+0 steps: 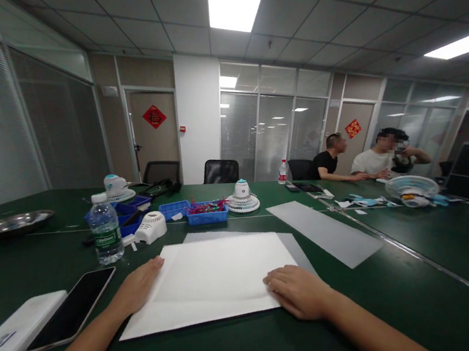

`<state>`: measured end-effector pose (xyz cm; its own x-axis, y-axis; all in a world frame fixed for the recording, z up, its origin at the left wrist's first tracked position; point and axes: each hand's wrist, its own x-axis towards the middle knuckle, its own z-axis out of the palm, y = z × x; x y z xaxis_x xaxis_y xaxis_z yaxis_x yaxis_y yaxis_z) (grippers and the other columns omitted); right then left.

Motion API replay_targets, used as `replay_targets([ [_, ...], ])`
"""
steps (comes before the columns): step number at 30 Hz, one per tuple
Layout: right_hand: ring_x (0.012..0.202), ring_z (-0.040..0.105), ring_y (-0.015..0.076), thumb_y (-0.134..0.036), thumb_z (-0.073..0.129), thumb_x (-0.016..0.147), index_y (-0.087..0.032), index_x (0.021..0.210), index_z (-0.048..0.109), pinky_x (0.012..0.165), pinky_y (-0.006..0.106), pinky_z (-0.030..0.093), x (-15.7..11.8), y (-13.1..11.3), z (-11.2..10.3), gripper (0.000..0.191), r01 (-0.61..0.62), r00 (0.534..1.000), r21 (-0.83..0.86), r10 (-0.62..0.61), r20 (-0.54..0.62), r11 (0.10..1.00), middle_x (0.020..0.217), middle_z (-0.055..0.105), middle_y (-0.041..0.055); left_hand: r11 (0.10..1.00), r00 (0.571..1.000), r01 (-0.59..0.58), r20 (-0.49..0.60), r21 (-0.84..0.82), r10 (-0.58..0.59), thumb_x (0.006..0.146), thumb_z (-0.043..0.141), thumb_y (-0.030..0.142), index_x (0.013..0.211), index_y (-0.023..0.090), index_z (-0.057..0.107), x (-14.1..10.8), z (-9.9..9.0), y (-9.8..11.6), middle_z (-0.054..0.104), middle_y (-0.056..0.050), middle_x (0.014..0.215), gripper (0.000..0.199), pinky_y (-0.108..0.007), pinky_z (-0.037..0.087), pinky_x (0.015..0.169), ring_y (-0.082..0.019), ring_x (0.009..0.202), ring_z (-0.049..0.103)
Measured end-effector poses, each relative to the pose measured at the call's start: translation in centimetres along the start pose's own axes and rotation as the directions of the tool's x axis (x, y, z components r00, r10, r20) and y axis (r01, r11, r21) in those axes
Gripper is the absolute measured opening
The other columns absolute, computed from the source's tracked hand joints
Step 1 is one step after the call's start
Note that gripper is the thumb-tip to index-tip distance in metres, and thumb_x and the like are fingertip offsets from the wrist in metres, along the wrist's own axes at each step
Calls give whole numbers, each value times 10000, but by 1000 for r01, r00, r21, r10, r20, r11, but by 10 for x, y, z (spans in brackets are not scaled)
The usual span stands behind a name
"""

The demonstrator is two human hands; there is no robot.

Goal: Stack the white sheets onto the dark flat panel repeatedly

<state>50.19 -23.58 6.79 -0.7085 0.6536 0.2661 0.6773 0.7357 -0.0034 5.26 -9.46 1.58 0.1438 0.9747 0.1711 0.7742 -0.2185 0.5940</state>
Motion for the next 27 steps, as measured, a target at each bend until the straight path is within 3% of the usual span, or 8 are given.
replay_targets([
  [3,1130,619,234,-260,387,982,-166,1248,589,964,405,465,2,-3,-2,347,17,1000,33,-18,18,999,1189,682,144,1000,1000,7,11,17,-8,930,249,612,1367,120,572,0,-1,1,477,-107,1506,733,-406,243,1206,-245,1422,402],
  [9,1271,551,250,-287,396,987,-186,1340,546,1039,441,442,1,-4,4,397,-10,998,141,2,61,990,1336,618,143,971,998,-48,42,233,39,810,502,559,1401,92,537,-2,-3,12,411,-131,1542,755,-426,296,1184,-300,1424,392],
  [17,1337,497,219,-282,379,1005,-242,1421,489,1082,424,417,0,-7,4,432,-33,997,280,14,71,959,1400,580,104,951,994,-88,92,295,64,867,405,542,1459,113,470,-4,-5,14,369,-107,1567,734,-442,272,1194,-285,1452,338],
  [27,1337,494,225,-295,406,994,-242,1477,411,1099,422,406,2,-22,-2,486,-48,996,314,20,92,948,1470,511,98,947,988,-100,144,306,58,888,354,598,1504,105,391,-8,-6,19,285,-114,1602,790,-487,213,1209,-296,1484,271],
])
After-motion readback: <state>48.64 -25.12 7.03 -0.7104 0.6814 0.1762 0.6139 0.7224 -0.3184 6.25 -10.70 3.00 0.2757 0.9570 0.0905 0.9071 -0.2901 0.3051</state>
